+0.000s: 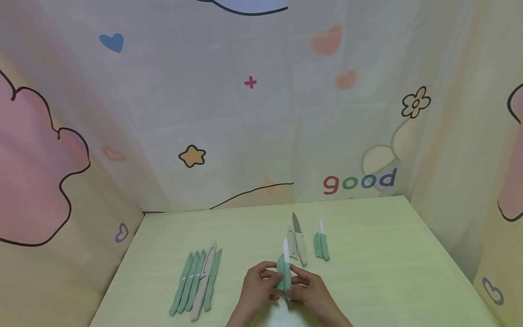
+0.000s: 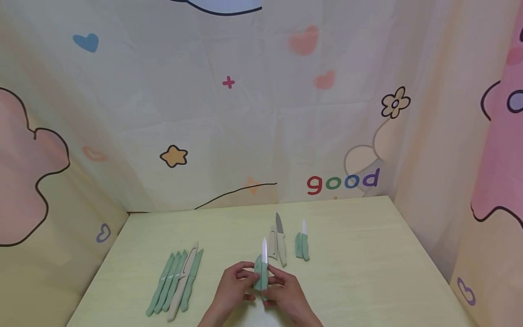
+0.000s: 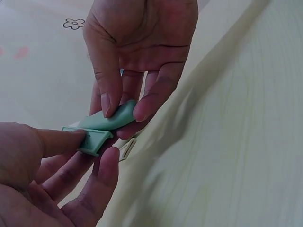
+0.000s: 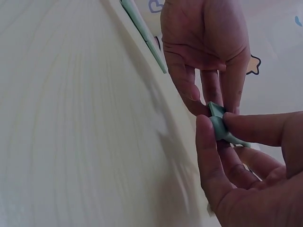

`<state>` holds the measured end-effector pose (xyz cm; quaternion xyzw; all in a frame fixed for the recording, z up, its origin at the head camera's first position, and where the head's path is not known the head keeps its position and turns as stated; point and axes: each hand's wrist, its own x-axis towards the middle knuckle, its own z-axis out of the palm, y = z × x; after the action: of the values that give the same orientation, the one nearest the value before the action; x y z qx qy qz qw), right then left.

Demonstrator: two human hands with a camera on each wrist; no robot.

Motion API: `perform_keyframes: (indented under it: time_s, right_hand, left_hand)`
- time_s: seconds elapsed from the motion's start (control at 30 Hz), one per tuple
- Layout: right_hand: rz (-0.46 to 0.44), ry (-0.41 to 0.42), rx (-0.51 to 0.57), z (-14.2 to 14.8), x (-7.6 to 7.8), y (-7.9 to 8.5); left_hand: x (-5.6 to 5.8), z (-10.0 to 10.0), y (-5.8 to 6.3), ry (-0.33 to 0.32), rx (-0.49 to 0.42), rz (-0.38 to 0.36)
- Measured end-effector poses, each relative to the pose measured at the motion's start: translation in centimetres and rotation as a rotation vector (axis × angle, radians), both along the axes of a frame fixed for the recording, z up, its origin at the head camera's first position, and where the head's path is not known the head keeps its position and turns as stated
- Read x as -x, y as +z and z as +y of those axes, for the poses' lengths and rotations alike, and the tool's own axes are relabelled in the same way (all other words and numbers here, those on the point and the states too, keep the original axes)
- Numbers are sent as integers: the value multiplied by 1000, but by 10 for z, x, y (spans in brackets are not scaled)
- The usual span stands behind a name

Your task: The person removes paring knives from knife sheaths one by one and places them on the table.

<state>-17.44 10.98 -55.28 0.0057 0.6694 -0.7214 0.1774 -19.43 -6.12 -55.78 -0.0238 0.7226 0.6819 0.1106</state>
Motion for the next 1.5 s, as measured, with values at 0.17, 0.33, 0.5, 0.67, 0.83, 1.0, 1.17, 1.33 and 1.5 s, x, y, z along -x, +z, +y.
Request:
perform_keyframes:
  time_s: [0.17, 0.33, 0.5, 0.67, 0.83, 1.0, 1.17, 1.33, 1.5]
  right_hand:
    - [33, -12, 0, -5, 2, 0]
    - [75, -48, -10, -10, 6, -5]
    - [93, -108, -22, -12, 8, -9]
    - [102, -201, -54, -17, 7, -7]
    - [142, -267, -103, -24, 11, -9]
    - [157, -310, -210, -33, 15, -10]
    - [157, -337, -347, -41, 23, -12]
    - [170, -342, -435, -49, 28, -12]
    - [262, -366, -593, -53, 31, -15]
  left_hand:
    - [1, -1, -1, 33, 7, 4]
    - [4, -4, -2, 60, -34, 13]
    - [7, -8, -3, 39, -65, 9]
    - [9, -9, -3, 51, -22, -4]
    - [13, -8, -4, 97, 72, 47]
    - [19, -7, -6, 107, 187, 93]
    - [26, -7, -7, 102, 324, 140]
    - [31, -7, -11, 122, 437, 172]
    - [36, -5, -15, 149, 527, 209]
